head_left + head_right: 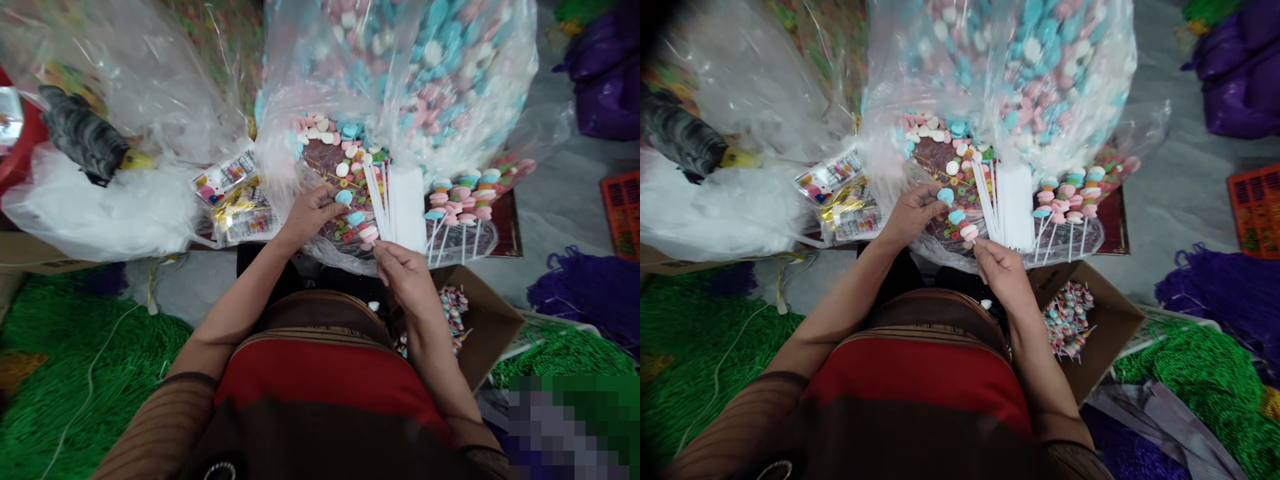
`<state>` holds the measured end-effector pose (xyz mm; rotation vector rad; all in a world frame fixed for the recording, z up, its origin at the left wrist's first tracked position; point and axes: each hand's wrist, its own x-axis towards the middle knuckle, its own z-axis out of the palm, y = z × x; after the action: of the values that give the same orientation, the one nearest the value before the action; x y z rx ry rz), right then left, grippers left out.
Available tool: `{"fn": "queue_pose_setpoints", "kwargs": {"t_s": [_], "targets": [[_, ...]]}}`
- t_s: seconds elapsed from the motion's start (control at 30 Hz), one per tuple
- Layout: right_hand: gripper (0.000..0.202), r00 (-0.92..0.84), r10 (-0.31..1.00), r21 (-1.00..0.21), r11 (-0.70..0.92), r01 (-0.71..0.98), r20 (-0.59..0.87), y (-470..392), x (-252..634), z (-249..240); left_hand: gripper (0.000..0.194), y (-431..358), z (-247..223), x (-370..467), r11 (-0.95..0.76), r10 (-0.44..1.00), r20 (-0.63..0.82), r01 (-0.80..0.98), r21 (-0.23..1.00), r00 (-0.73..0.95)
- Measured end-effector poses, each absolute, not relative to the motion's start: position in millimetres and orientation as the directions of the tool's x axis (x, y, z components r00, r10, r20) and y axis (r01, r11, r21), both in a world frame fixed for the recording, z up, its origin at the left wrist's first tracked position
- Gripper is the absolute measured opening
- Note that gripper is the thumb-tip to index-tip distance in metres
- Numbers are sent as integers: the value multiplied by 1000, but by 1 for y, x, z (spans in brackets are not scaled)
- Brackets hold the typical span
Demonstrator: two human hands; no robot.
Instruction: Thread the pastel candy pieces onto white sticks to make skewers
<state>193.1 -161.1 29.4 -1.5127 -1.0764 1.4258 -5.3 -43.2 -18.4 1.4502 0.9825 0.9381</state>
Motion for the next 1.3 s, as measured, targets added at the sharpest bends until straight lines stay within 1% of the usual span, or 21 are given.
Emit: {"fn": "queue_pose_setpoints", "kwargs": {"t_s": [0.07, 0.13, 0.2, 0.27, 0.4, 0.53, 0.63, 0.7, 0.8, 0.9, 0.97, 1.03, 1.17, 1.23, 1.3], "targets": [[41, 27, 950, -936, -313, 163, -313, -162, 196, 32, 26, -45, -16, -5, -159, 940, 84, 206, 966, 329], [40, 53, 963, -928, -270, 257, -265, -163, 197, 33, 19, -47, -12, -5, -258, 935, 147, 332, 907, 324], [39, 65, 974, -920, -226, 321, -216, -163, 196, 34, 16, -48, -8, -6, -322, 925, 190, 417, 850, 328], [39, 46, 981, -917, -194, 349, -190, -163, 192, 35, 16, -50, -6, -6, -361, 919, 221, 469, 806, 327], [40, 6, 982, -927, -180, 330, -189, -161, 186, 37, 23, -51, -1, -9, -422, 904, 291, 551, 720, 313], [42, 0, 978, -939, -201, 279, -210, -163, 183, 40, 32, -52, 9, -10, -503, 864, 367, 576, 645, 344], [44, 4, 976, -949, -214, 230, -219, -164, 180, 39, 35, -54, 15, -9, -525, 851, 395, 589, 614, 347], [46, -3, 974, -955, -223, 195, -228, -164, 175, 37, 32, -56, 16, -7, -514, 857, 404, 584, 629, 319], [52, -21, 969, -961, -240, 137, -245, -162, 167, 32, 27, -56, 10, -5, -432, 902, 359, 543, 720, 241], [54, -37, 963, -963, -265, 52, -267, -159, 163, 28, 25, -54, 2, -5, -311, 949, 252, 413, 856, 192], [53, -49, 961, -962, -274, -12, -274, -158, 164, 27, 25, -51, 0, -5, -274, 955, 218, 316, 908, 202], [51, -61, 961, -961, -273, -49, -270, -158, 167, 28, 27, -50, 1, -5, -288, 946, 227, 278, 916, 231], [46, -82, 960, -960, -273, -64, -268, -161, 169, 30, 34, -54, 10, -3, -351, 927, 260, 377, 857, 270], [44, -51, 966, -966, -255, -32, -253, -162, 166, 29, 33, -57, 12, -2, -379, 919, 281, 420, 825, 276], [44, 12, 978, -977, -207, 60, -206, -161, 161, 28, 32, -61, 10, -1, -380, 920, 288, 428, 820, 265]]}}
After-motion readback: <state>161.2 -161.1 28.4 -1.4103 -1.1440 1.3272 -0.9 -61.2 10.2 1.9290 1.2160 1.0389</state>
